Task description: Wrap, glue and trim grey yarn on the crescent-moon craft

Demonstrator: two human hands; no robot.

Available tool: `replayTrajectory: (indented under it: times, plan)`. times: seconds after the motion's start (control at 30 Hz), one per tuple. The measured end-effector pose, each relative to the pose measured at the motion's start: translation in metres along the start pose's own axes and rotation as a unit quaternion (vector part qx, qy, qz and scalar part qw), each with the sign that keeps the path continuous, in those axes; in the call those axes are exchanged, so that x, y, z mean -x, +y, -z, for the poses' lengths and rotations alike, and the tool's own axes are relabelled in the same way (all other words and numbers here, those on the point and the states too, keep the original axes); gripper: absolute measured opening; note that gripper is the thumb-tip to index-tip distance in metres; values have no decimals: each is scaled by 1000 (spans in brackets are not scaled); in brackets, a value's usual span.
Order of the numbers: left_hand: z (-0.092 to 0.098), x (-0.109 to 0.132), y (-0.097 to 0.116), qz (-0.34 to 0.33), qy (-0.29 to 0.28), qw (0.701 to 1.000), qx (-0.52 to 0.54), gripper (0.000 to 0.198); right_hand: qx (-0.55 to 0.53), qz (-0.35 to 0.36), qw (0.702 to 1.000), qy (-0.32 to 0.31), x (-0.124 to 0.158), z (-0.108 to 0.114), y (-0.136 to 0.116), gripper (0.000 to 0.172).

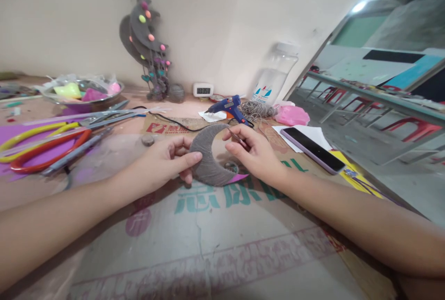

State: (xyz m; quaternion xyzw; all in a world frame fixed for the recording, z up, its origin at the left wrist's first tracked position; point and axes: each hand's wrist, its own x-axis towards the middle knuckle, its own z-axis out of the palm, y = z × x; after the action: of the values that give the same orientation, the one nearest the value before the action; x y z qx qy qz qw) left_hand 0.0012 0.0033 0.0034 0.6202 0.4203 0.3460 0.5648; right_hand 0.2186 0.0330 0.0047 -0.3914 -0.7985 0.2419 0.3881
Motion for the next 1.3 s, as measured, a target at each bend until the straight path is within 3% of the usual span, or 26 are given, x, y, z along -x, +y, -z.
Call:
replayTrajectory:
  times: [0.17,0.23,0.37,0.43,0.63,0.77,1.03,1.3]
  plan:
    - [1,-1,0,-8,1,1000,-1,16,-34,-46,996,65,-2,1,0,30]
    - [0,-1,1,-7,-10,1000,2,17,-21,-30,999,38,-1,2,-4,31]
    - [1,-2,1,-1,-30,1000,9,23,11,24,994,-104,4,-2,-14,20]
    - [1,-3,0,3,-34,999,3,21,19,32,991,-129,5,-5,-18,21]
    - [1,1,-2,-14,-40,997,-70,14,-56,-52,990,-118,4,-8,-19,32]
    - [2,3,-4,-31,-40,993,-110,20,-180,-126,964,-150,5,-8,-16,32]
    - [2,3,-4,-51,-47,992,-106,18,-318,-141,918,-191,6,-9,-7,33]
    - [2,4,0,-43,-42,996,-72,20,-334,-154,917,-156,5,-10,-5,33]
